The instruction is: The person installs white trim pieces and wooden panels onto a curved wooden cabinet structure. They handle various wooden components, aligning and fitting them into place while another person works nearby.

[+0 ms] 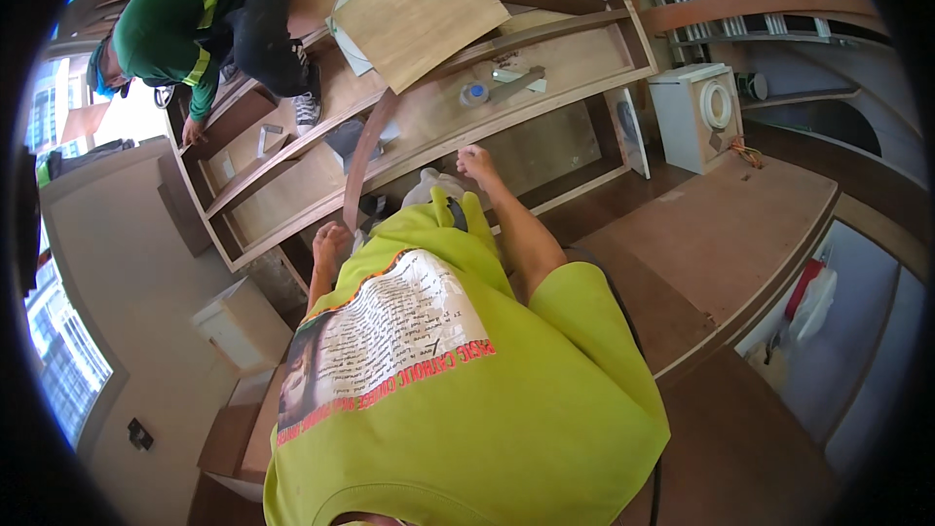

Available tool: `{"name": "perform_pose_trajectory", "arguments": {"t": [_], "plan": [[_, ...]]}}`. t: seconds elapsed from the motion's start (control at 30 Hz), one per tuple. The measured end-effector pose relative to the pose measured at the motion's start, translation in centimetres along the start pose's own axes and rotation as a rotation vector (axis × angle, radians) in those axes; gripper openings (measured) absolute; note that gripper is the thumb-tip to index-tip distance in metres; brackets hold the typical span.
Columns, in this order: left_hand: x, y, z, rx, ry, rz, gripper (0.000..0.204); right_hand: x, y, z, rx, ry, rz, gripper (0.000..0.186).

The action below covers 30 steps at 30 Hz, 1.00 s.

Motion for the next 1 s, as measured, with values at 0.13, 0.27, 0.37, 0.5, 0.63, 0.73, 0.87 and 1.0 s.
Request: {"name": "perform_pose_trajectory", "arguments": {"t": [0.13, 0.27, 0.37, 0.5, 0.63, 0.73, 0.87, 1.0], "plan": [[0.8, 0.6, -1.0, -0.021, -0.003, -0.058, 0.037, -0.7, -0.5, 0.9, 0.031, 0.003, 0.016, 0.025], [1.3, 0.7, -1.6, -0.023, -0.013, -0.09, 0.04, 0.2, -0.3, 1.8, 0.022, 0.023, 0.004, 0.026], [1.7, 0.4, -1.8, -0.006, -0.044, -0.088, 0.04, 0.9, 0.2, 1.9, 0.016, 0.053, 0.013, 0.026], [0.5, 1.0, -0.9, -0.014, -0.037, -0.151, 0.037, 2.0, 1.0, 2.0, 0.007, 0.075, 0.013, 0.026], [1.0, 0.3, -1.3, 0.038, -0.046, -0.202, 0.031, 2.2, 0.9, 2.6, 0.0, 0.071, 0.001, 0.026], [-0.5, 0.8, -0.9, -0.018, 0.015, -0.118, 0.039, 3.1, 1.4, 3.0, -0.008, 0.091, -0.027, 0.027], [-0.2, 0.7, -1.6, -0.01, -0.06, -0.104, 0.04, 3.3, 1.2, 3.3, 0.024, 0.078, -0.011, 0.028], [0.9, -0.9, -3.0, 0.036, -0.037, -0.243, 0.017, 4.2, 1.1, 3.3, -0.014, 0.104, -0.019, 0.026]]}}
Point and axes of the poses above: each hand's wrist, its own z-axis towards the middle knuckle, its own x-axis out of the palm, y = z × x, the point moved 5 cm from there along z, towards the middle knuckle, and after that the axes turned 3 degrees about -z, right-handed, at the moved point
